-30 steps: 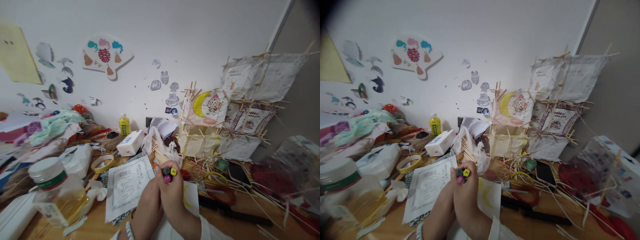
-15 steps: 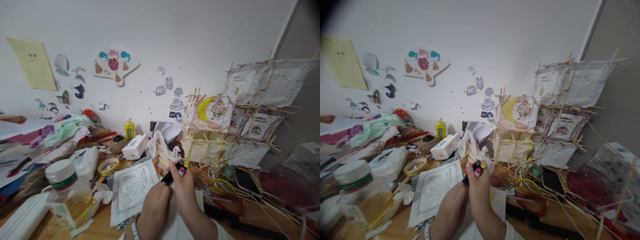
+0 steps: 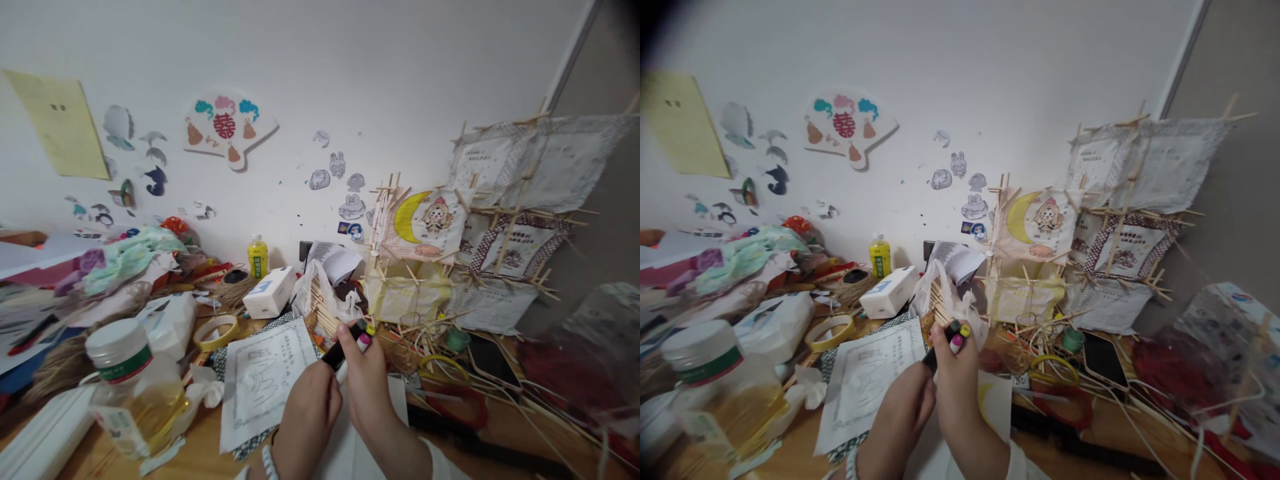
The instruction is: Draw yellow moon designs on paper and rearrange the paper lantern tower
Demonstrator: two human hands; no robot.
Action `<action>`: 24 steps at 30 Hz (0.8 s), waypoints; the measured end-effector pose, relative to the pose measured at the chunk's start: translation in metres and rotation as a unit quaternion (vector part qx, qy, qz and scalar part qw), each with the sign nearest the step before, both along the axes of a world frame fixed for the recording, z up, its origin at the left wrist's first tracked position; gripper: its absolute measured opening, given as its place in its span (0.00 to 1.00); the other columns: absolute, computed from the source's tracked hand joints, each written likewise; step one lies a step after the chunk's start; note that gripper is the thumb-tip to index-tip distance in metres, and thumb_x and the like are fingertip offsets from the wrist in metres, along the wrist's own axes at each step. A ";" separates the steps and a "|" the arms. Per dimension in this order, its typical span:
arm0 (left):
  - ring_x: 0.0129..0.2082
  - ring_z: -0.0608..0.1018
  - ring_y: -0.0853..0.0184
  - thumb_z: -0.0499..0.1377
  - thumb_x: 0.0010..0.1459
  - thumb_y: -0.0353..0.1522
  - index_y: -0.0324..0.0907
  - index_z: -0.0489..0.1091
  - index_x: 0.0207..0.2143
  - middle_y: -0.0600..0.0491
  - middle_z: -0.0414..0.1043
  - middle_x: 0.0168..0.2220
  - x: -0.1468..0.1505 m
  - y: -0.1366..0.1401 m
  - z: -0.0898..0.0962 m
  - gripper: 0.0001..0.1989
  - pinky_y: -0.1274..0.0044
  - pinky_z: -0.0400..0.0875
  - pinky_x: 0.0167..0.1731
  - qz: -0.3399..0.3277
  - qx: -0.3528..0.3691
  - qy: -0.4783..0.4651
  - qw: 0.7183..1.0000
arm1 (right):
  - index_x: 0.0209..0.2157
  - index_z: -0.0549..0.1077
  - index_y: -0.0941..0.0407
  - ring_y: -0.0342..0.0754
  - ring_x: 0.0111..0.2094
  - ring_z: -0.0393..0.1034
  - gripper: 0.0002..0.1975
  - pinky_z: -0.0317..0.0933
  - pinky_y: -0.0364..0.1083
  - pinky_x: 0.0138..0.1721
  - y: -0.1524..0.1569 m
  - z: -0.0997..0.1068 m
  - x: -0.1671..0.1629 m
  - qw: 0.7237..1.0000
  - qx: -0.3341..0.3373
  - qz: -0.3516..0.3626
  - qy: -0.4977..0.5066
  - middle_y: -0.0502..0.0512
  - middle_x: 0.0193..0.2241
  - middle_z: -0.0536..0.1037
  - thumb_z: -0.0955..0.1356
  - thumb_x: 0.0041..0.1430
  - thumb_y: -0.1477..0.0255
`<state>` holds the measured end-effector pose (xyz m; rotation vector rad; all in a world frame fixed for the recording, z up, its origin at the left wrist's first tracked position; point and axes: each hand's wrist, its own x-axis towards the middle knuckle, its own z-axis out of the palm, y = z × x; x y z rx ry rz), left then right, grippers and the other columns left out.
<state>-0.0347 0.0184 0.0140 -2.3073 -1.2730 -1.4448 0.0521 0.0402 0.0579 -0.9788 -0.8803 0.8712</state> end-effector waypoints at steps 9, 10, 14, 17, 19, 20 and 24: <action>0.20 0.67 0.68 0.44 0.57 0.31 0.44 0.58 0.23 0.55 0.64 0.20 0.000 -0.003 0.004 0.10 0.79 0.63 0.20 -0.043 -0.169 -0.111 0.978 | 0.29 0.68 0.56 0.46 0.29 0.68 0.19 0.61 0.44 0.34 0.004 0.006 0.002 0.997 -0.002 0.034 0.068 0.49 0.25 0.73 0.72 0.41 0.57; 0.21 0.67 0.68 0.44 0.58 0.32 0.44 0.58 0.23 0.55 0.64 0.20 -0.001 -0.003 0.006 0.11 0.79 0.63 0.21 -0.048 -0.186 -0.133 0.972 | 0.28 0.68 0.56 0.45 0.28 0.67 0.19 0.61 0.44 0.33 0.004 0.007 0.003 0.996 0.000 0.041 0.082 0.48 0.24 0.72 0.72 0.41 0.57; 0.21 0.65 0.69 0.43 0.60 0.38 0.44 0.57 0.22 0.56 0.62 0.20 -0.003 -0.007 0.016 0.15 0.79 0.60 0.21 -0.064 -0.228 -0.204 0.950 | 0.24 0.66 0.56 0.42 0.23 0.64 0.19 0.60 0.42 0.28 0.008 0.017 0.009 0.985 -0.004 0.054 0.161 0.45 0.20 0.69 0.73 0.38 0.56; 0.20 0.63 0.69 0.43 0.60 0.40 0.44 0.56 0.20 0.57 0.59 0.19 -0.005 -0.009 0.019 0.17 0.79 0.58 0.20 -0.076 -0.234 -0.218 0.944 | 0.22 0.64 0.56 0.41 0.21 0.62 0.19 0.58 0.42 0.25 0.010 0.024 0.013 0.979 -0.018 0.053 0.194 0.44 0.18 0.67 0.73 0.36 0.58; 0.20 0.62 0.70 0.44 0.59 0.40 0.44 0.55 0.19 0.58 0.58 0.18 -0.005 -0.010 0.020 0.18 0.79 0.57 0.20 -0.074 -0.235 -0.221 0.944 | 0.20 0.64 0.56 0.40 0.20 0.61 0.19 0.57 0.41 0.24 0.010 0.027 0.015 0.980 -0.028 0.053 0.191 0.43 0.17 0.67 0.73 0.37 0.58; 0.19 0.62 0.70 0.44 0.59 0.41 0.44 0.55 0.18 0.58 0.58 0.17 -0.005 -0.010 0.020 0.18 0.80 0.57 0.19 -0.069 -0.236 -0.226 0.943 | 0.20 0.63 0.56 0.40 0.19 0.61 0.18 0.57 0.41 0.24 0.011 0.027 0.016 0.980 -0.032 0.051 0.189 0.44 0.16 0.67 0.73 0.37 0.58; 0.19 0.65 0.70 0.47 0.57 0.41 0.43 0.59 0.17 0.57 0.61 0.16 -0.005 -0.009 0.026 0.19 0.80 0.58 0.20 -0.052 -0.262 -0.258 0.928 | 0.19 0.64 0.56 0.41 0.19 0.62 0.18 0.58 0.42 0.24 0.013 0.025 0.018 0.982 -0.022 0.026 0.184 0.45 0.16 0.68 0.72 0.38 0.58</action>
